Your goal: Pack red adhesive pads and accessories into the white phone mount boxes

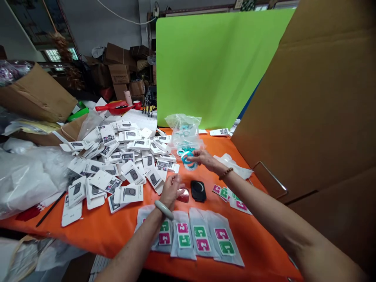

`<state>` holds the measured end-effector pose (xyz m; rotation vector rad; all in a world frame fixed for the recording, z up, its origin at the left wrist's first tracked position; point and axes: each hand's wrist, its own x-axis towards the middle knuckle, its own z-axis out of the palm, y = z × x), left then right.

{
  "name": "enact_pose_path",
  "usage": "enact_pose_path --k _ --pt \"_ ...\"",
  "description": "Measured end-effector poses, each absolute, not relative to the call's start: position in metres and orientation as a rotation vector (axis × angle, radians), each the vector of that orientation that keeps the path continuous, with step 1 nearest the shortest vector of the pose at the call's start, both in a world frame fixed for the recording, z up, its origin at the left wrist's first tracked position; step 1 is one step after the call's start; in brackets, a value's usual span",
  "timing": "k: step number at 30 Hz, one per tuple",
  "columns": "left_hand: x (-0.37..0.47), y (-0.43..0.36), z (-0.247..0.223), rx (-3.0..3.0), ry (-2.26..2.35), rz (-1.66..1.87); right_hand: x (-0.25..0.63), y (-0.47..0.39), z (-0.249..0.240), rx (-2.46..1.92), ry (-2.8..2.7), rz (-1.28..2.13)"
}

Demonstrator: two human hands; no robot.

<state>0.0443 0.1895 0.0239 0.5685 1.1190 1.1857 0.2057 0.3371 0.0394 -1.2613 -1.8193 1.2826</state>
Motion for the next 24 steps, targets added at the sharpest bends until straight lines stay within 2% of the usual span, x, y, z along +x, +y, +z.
enact_pose_path --k 4,9,17,24 --pt "0.039 0.15 0.033 0.449 0.804 1.135 0.179 0.237 0.022 -1.166 -1.542 1.741" --pt "0.026 0.09 0.025 0.431 0.865 1.169 0.161 0.157 0.017 -1.111 -1.507 1.79" --pt "-0.014 0.022 0.019 0.419 1.033 1.15 0.143 0.116 0.026 -0.965 -1.557 1.95" --pt "-0.057 -0.031 0.01 0.253 1.177 1.336 0.112 0.121 0.019 -1.096 -1.641 1.826"
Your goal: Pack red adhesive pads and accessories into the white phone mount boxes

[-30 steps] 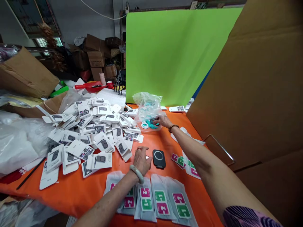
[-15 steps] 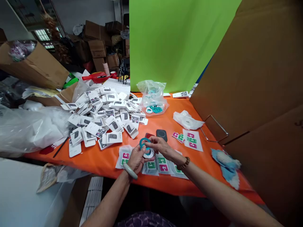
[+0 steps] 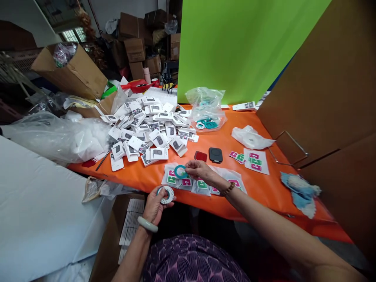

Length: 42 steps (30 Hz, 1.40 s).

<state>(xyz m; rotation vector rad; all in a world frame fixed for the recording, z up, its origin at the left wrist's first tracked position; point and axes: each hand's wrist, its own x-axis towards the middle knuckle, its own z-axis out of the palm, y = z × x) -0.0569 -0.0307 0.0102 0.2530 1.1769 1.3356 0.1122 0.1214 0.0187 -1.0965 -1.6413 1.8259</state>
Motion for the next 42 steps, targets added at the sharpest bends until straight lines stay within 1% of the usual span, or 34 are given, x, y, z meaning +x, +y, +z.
enact_pose_path --k 5,9,13,14,15,18,20,22,24,28,31,34,37,39,40,42 --pt "-0.075 -0.05 0.008 0.147 1.137 1.379 0.075 0.122 -0.001 -1.297 -2.036 1.397" --pt "-0.074 -0.053 0.01 0.183 1.106 1.376 0.066 0.118 -0.004 -1.301 -2.13 1.238" --pt "-0.066 -0.045 0.011 0.2 1.155 1.404 0.074 0.108 0.006 -1.219 -2.179 1.028" --pt "-0.064 -0.042 0.011 0.196 1.171 1.416 0.077 0.103 0.009 -1.18 -2.187 1.042" --pt "-0.061 -0.039 0.011 0.194 1.185 1.426 0.08 0.098 0.011 -1.138 -2.188 1.131" --pt "-0.052 -0.031 0.01 0.203 1.222 1.425 0.087 0.081 0.013 -1.036 -2.051 1.691" --pt "-0.045 -0.027 0.009 0.22 1.241 1.408 0.093 0.072 0.012 -1.015 -1.87 1.938" --pt "-0.04 -0.025 0.009 0.233 1.246 1.402 0.1 0.071 0.01 -1.032 -1.736 2.014" --pt "-0.037 -0.025 0.008 0.238 1.239 1.393 0.11 0.079 0.008 -1.094 -1.661 2.002" --pt "-0.04 -0.03 0.006 0.231 1.241 1.371 0.129 0.11 0.004 -1.258 -1.719 1.71" --pt "-0.044 -0.035 0.005 0.226 1.207 1.319 0.132 0.124 -0.004 -1.296 -1.854 1.514" --pt "-0.044 -0.038 0.004 0.221 1.129 1.254 0.128 0.125 -0.011 -1.318 -2.037 1.352" --pt "-0.04 -0.037 0.003 0.23 1.098 1.222 0.126 0.118 -0.012 -1.324 -2.215 1.049" --pt "-0.036 -0.034 0.003 0.247 1.11 1.228 0.127 0.11 -0.007 -1.306 -2.224 0.854" --pt "-0.033 -0.032 0.003 0.255 1.121 1.236 0.128 0.105 -0.004 -1.287 -2.202 0.823" --pt "-0.028 -0.027 0.005 0.267 1.148 1.252 0.131 0.094 0.003 -1.233 -2.149 0.96"
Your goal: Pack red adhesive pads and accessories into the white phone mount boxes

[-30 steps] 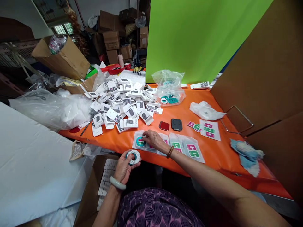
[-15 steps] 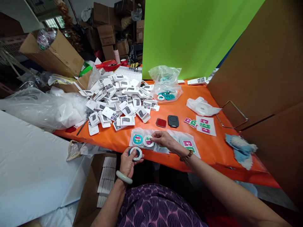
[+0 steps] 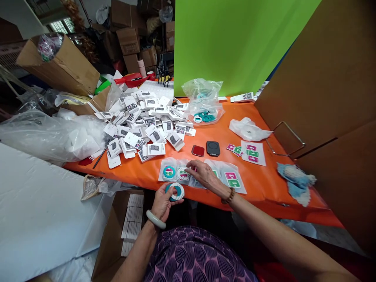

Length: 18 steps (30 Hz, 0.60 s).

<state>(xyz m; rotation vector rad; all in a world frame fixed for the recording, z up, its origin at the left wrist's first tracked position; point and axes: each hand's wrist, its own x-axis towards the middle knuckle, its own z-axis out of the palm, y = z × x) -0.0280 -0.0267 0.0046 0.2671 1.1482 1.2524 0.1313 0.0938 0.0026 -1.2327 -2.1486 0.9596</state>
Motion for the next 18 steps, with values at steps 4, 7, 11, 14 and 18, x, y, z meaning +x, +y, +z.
enact_pose_path --k 4,7,11,14,18 --pt "-0.015 -0.018 0.008 0.269 1.196 1.256 0.136 0.068 0.007 -1.132 -1.953 1.566" --pt "-0.004 -0.015 0.008 0.295 1.2 1.245 0.142 0.056 0.007 -1.172 -1.73 1.789" --pt "0.006 -0.017 0.005 0.317 1.19 1.205 0.16 0.062 0.009 -1.208 -1.587 1.888" --pt "0.007 -0.019 0.002 0.308 1.193 1.18 0.174 0.076 0.01 -1.283 -1.553 1.812" --pt "0.005 -0.018 0.003 0.292 1.168 1.183 0.18 0.082 0.01 -1.272 -1.582 1.825"
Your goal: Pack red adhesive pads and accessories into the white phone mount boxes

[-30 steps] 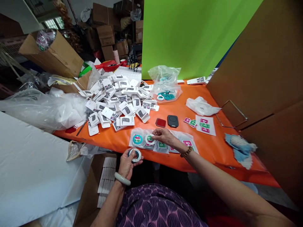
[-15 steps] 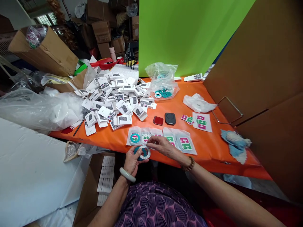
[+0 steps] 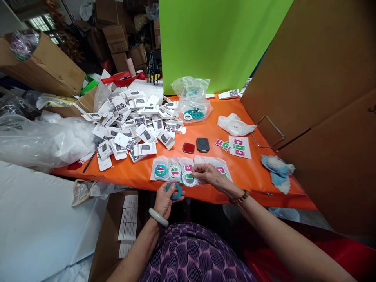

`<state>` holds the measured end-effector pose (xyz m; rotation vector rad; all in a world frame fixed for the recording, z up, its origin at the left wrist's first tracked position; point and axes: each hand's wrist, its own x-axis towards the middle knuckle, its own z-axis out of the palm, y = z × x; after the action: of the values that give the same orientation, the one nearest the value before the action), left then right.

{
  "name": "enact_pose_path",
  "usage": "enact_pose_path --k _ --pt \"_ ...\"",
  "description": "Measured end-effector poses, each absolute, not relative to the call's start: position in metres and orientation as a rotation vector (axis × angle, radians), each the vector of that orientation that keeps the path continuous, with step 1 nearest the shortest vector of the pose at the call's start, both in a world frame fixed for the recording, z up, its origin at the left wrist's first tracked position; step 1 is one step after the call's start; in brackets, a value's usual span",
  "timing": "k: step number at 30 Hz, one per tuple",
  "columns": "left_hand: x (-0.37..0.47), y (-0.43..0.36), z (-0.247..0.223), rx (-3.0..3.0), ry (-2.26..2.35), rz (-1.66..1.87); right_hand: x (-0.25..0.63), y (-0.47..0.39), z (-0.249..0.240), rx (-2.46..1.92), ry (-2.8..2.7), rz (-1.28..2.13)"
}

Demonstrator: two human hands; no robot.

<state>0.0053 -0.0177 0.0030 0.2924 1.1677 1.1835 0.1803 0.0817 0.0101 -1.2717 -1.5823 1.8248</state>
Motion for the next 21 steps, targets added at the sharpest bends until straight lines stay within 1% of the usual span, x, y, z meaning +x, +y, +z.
enact_pose_path --k 5,8,13,16,18,21 --pt "0.01 -0.014 0.005 0.312 1.134 1.189 0.17 0.066 0.013 -1.209 -1.649 1.883" --pt "0.013 -0.015 0.001 0.301 1.182 1.213 0.172 0.066 0.013 -1.253 -1.63 1.815" --pt "0.01 -0.02 -0.006 0.277 1.248 1.209 0.183 0.09 0.004 -1.332 -1.566 1.579" --pt "0.007 -0.025 -0.007 0.295 1.282 1.161 0.181 0.102 -0.004 -1.387 -1.71 1.431" --pt "0.006 -0.027 -0.007 0.296 1.289 1.139 0.178 0.104 -0.008 -1.442 -1.857 1.28" --pt "0.006 -0.028 -0.004 0.295 1.285 1.129 0.175 0.1 -0.008 -1.477 -2.016 0.957"
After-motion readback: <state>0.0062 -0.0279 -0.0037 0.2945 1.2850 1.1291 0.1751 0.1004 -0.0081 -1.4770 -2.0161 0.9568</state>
